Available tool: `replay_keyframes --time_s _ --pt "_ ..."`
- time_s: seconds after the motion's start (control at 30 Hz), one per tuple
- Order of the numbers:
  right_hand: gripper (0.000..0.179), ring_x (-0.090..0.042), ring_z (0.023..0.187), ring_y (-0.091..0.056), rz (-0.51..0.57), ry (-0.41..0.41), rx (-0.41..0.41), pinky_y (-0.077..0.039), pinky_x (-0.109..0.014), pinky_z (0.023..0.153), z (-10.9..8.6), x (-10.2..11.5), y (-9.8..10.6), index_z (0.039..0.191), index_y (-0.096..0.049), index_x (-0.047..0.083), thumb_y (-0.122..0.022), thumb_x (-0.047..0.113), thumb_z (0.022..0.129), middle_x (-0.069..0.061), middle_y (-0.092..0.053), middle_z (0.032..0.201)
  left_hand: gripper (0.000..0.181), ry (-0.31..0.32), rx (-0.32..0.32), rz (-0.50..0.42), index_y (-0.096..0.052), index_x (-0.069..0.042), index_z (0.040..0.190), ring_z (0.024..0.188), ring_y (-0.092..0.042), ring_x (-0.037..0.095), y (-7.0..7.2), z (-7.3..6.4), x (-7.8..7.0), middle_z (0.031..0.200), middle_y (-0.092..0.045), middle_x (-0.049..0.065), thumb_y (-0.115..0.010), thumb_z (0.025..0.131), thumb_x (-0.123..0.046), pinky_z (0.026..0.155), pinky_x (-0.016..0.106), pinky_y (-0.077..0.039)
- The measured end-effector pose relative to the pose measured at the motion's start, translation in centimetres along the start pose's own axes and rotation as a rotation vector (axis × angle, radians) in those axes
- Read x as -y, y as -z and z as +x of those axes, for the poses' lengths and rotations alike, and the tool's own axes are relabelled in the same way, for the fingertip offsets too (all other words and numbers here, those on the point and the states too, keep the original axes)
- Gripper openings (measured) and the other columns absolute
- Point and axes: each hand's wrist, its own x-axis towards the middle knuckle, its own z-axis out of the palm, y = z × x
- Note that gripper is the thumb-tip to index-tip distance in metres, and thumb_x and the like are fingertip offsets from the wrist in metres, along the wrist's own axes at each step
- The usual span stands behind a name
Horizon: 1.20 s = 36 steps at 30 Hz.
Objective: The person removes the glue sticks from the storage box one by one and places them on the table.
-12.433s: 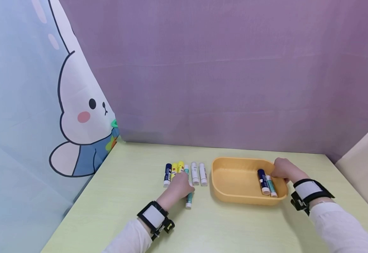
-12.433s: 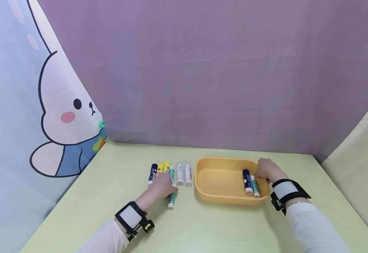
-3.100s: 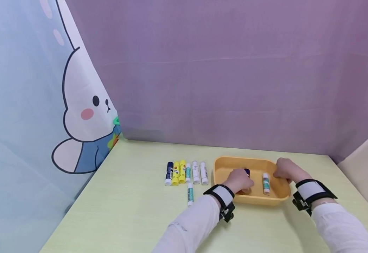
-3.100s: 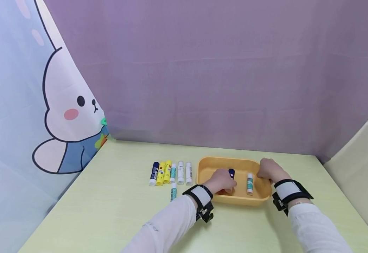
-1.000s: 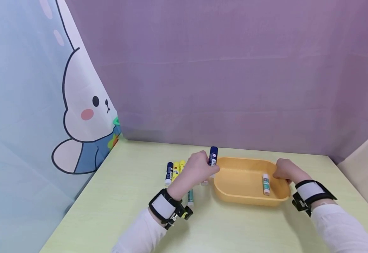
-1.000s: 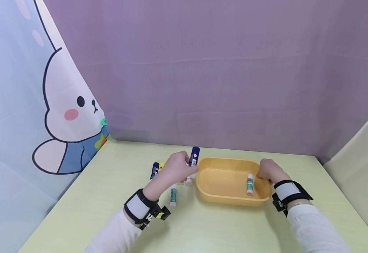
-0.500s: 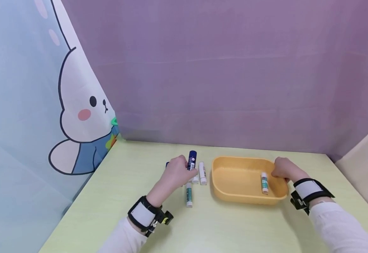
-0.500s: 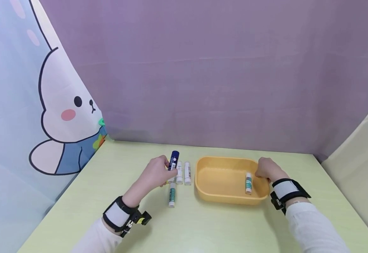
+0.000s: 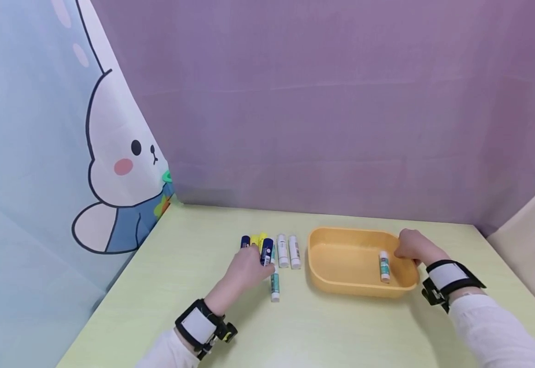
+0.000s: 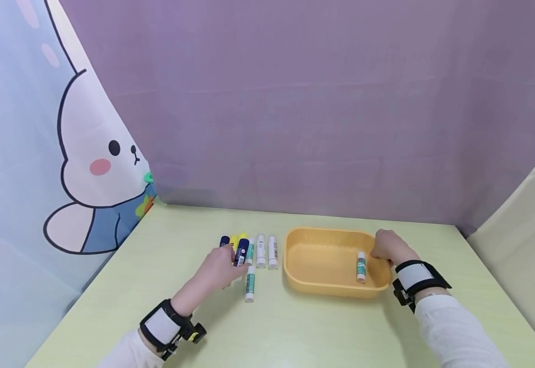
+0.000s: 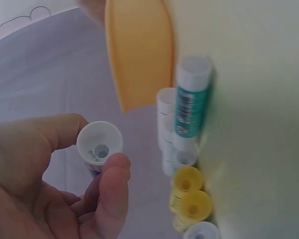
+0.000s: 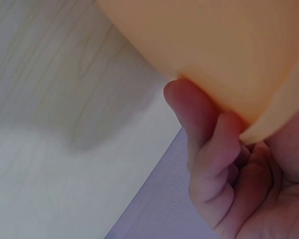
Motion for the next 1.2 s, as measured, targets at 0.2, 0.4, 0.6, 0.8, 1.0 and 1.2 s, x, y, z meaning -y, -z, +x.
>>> replay_keyframes --time_s 0.2,0.4,0.6,0.8,1.0,1.2 --pt "0.012 -0.015 0.046 -0.056 -0.018 -0.001 0.001 -0.049 -0.025 0.044 0.1 -0.1 -0.1 0.08 -0.049 -0.007 -0.056 0.002 0.077 -0.011 -0.053 0.066 0.033 0.033 0.01 0.018 -0.055 0.002 0.09 0.049 -0.048 0.014 -1.2 -0.1 1.8 0.067 -0.052 0.006 -0.071 0.076 -0.024 0.04 0.023 -0.037" --pt "0.014 -0.015 0.046 -0.056 -0.02 -0.016 0.008 -0.049 -0.025 0.044 0.2 0.0 -0.1 0.082 -0.049 -0.008 -0.057 0.003 0.079 -0.012 -0.054 0.066 0.039 0.064 0.043 -0.011 -0.054 0.006 0.098 0.05 -0.052 0.016 -1.9 -0.5 3.0 0.07 -0.054 0.008 -0.071 0.075 -0.021 0.041 0.026 -0.042" --pt "0.014 -0.015 0.047 -0.057 -0.01 -0.028 0.011 -0.05 -0.026 0.045 0.3 -0.1 -0.1 0.083 -0.049 -0.008 -0.057 0.002 0.079 -0.013 -0.054 0.068 0.04 0.06 0.052 -0.051 -0.053 0.006 0.1 0.052 -0.053 0.018 -2.1 -0.8 3.1 0.072 -0.055 0.009 -0.071 0.074 -0.018 0.044 0.027 -0.045" --pt "0.014 -0.015 0.046 -0.056 -0.033 -0.026 0.014 -0.049 -0.025 0.044 0.2 0.0 -0.1 0.082 -0.05 -0.007 -0.058 0.004 0.08 -0.012 -0.055 0.067 0.035 0.047 0.065 -0.042 -0.055 0.005 0.095 0.051 -0.053 0.017 -2.2 -1.5 2.8 0.072 -0.054 0.008 -0.072 0.073 -0.016 0.043 0.027 -0.045" --pt "0.013 -0.014 0.045 -0.055 -0.039 -0.023 0.008 -0.048 -0.025 0.044 0.2 0.0 -0.2 0.08 -0.05 -0.006 -0.059 0.004 0.079 -0.011 -0.054 0.065 0.032 0.058 0.102 -0.062 -0.054 0.004 0.094 0.049 -0.053 0.017 -2.3 -1.9 2.8 0.069 -0.055 0.008 -0.072 0.074 -0.015 0.04 0.026 -0.044" --pt "0.011 -0.015 0.047 -0.057 -0.014 -0.021 0.005 -0.05 -0.025 0.044 0.3 -0.2 -0.2 0.08 -0.05 -0.006 -0.057 0.002 0.078 -0.011 -0.054 0.066 0.032 0.06 0.108 -0.05 -0.055 0.003 0.094 0.048 -0.053 0.017 -2.5 -2.1 2.7 0.069 -0.055 0.007 -0.072 0.074 -0.015 0.04 0.026 -0.043"
